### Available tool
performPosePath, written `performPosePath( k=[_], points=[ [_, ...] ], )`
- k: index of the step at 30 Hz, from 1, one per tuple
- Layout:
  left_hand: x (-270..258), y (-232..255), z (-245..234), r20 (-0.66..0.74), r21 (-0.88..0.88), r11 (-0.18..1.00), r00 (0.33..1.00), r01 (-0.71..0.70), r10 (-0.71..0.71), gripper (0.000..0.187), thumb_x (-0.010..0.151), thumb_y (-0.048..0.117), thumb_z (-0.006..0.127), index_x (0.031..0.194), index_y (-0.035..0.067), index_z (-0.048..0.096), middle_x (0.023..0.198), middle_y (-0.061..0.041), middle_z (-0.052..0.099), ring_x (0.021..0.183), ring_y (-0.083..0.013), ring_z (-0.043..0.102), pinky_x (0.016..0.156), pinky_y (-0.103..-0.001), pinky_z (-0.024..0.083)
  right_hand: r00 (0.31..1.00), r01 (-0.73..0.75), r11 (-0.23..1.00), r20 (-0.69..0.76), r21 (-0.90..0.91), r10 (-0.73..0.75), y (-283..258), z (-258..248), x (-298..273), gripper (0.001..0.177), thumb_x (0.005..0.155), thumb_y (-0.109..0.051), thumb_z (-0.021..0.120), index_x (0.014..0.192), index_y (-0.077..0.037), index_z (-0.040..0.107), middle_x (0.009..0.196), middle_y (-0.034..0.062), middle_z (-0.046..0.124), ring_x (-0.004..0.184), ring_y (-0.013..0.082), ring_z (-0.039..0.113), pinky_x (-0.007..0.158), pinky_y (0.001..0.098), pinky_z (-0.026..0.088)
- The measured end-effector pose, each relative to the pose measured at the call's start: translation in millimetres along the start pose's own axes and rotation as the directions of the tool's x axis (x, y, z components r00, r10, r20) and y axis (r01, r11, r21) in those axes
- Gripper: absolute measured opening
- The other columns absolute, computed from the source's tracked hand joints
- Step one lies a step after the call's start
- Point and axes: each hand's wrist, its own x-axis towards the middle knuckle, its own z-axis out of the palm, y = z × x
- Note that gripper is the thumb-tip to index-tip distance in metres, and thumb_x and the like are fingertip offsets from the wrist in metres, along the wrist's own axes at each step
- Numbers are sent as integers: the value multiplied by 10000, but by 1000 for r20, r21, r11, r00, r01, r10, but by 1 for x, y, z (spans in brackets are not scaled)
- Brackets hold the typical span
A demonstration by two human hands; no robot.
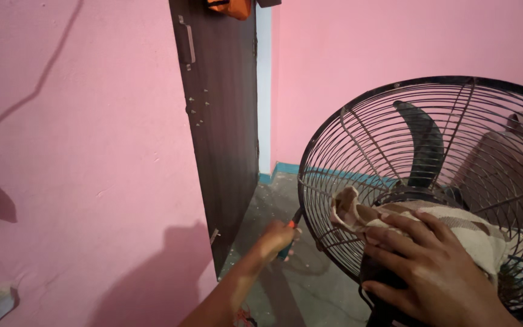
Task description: The person uses pliers to adjust a wire on the fan's motor housing, then uses a screwdriver to tighten a screw on the fan's front grille. The person works on a standing fan in a room with pink walls.
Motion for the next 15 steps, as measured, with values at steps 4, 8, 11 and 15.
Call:
performPosePath(
  k=[4, 8, 11, 15],
  points=[
    [1, 0, -7, 177, -186, 975, 980, 119, -86, 304, 934, 285, 653, 1126, 49, 651, 916, -85, 656, 727, -220, 681, 627, -398, 608, 1000, -5, 1000, 2, 0, 5, 0, -1, 0, 530, 859, -651, 625, 1160, -221, 696, 1383, -4, 601, 1418, 272, 432, 1179, 539, 280],
    [7, 1, -10, 251, -239, 955, 962, 173, -111, 364, 971, 339, 621, 1124, 9, 630, 924, -106, 659, 740, -226, 701, 635, -403, 622, 1000, -3, 1000, -10, 0, 3, 0, 0, 0, 538, 858, -646, 625, 1172, -215, 694, 1388, -4, 596, 1420, 274, 429, 1177, 533, 279],
    [8, -3, -11, 204, -202, 972, 976, 118, -76, 342, 968, 322, 641, 1116, 14, 640, 919, -97, 671, 731, -217, 701, 621, -387, 609, 1000, -7, 1000, 2, -2, 7, 0, -1, 1, 527, 850, -656, 636, 1153, -228, 698, 1383, -12, 600, 1420, 270, 434, 1181, 529, 281],
    [9, -5, -7, 124, -171, 985, 992, 31, -9, 275, 930, 267, 680, 987, -2, 674, 803, -92, 628, 661, -231, 662, 535, -399, 544, 1000, -7, 1000, -10, 11, 7, -2, -3, 3, 535, 839, -640, 649, 1160, -214, 697, 1373, -18, 611, 1411, 266, 443, 1181, 528, 282]
  ],
)
